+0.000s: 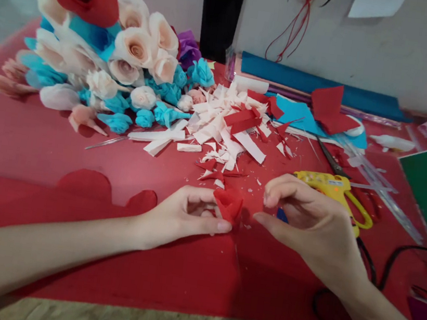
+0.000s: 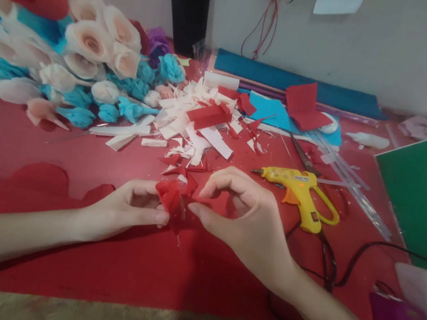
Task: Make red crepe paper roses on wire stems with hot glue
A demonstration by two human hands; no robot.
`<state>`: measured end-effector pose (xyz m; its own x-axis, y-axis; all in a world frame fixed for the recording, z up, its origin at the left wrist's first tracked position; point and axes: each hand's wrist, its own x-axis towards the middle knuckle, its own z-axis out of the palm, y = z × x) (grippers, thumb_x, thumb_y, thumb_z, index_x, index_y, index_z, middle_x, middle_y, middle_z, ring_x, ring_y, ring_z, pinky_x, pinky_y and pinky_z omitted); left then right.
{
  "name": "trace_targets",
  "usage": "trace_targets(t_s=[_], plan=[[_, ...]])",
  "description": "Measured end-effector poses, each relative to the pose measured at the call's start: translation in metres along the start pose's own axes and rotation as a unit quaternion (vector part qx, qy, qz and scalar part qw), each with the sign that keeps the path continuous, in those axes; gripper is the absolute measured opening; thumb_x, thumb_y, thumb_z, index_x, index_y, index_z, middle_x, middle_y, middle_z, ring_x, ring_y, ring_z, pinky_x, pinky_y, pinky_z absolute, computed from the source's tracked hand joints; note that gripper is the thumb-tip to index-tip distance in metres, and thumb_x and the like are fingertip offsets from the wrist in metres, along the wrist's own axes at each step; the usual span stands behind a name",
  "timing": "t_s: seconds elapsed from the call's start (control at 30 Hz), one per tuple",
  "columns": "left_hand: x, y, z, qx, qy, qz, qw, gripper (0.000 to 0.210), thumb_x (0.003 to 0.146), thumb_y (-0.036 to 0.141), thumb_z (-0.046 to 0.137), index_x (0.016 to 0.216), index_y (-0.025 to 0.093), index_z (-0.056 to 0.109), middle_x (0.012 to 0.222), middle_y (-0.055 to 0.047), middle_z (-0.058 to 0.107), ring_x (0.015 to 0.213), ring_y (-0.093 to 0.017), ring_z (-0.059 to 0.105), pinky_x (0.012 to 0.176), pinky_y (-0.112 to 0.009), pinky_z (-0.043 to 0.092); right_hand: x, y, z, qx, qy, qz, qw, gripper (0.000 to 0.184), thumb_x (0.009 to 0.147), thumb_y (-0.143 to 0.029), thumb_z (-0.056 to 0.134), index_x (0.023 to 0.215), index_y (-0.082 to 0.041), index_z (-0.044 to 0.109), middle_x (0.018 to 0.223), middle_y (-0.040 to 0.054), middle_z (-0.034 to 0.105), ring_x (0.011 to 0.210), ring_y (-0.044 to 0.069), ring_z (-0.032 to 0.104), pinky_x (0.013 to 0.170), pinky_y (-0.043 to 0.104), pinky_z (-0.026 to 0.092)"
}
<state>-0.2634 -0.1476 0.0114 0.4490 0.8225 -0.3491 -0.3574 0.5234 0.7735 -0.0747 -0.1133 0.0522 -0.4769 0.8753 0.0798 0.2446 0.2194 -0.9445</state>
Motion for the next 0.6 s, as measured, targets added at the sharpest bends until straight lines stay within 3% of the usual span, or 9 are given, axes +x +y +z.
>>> trace_targets(t_s=[0.23,0.6], plan=[[-0.0022,-0.0021,-0.0028,0.06,0.017,-0.001,0.998,0.018,0.066,0.024,0.07,0.081,0.015,0.068,0.068,0.0,0.062,0.056,-0.006,0.049,0.056,-0.017,0.041,0.0002,-0.002,0.0017,-0.05,0.048,-0.01,0.998,0.018,0.071,-0.021,0.066,0.065,-0.018,0.049,0.07,-0.0004,0.05,0.066,0.011,0.049,0.061,0.024,0.041],[-0.0019,-0.0031,-0.0026,0.037,-0.002,0.0,0.999,0.012,0.067,0.02,0.069,0.079,0.018,0.068,0.07,0.002,0.062,0.058,-0.004,0.049,0.059,-0.015,0.04,-0.0008,-0.004,-0.0031,-0.053,0.004,-0.011,0.999,0.007,0.079,-0.018,0.057,0.073,-0.018,0.055,0.076,-0.0015,0.055,0.067,0.008,0.051,0.061,0.02,0.04]])
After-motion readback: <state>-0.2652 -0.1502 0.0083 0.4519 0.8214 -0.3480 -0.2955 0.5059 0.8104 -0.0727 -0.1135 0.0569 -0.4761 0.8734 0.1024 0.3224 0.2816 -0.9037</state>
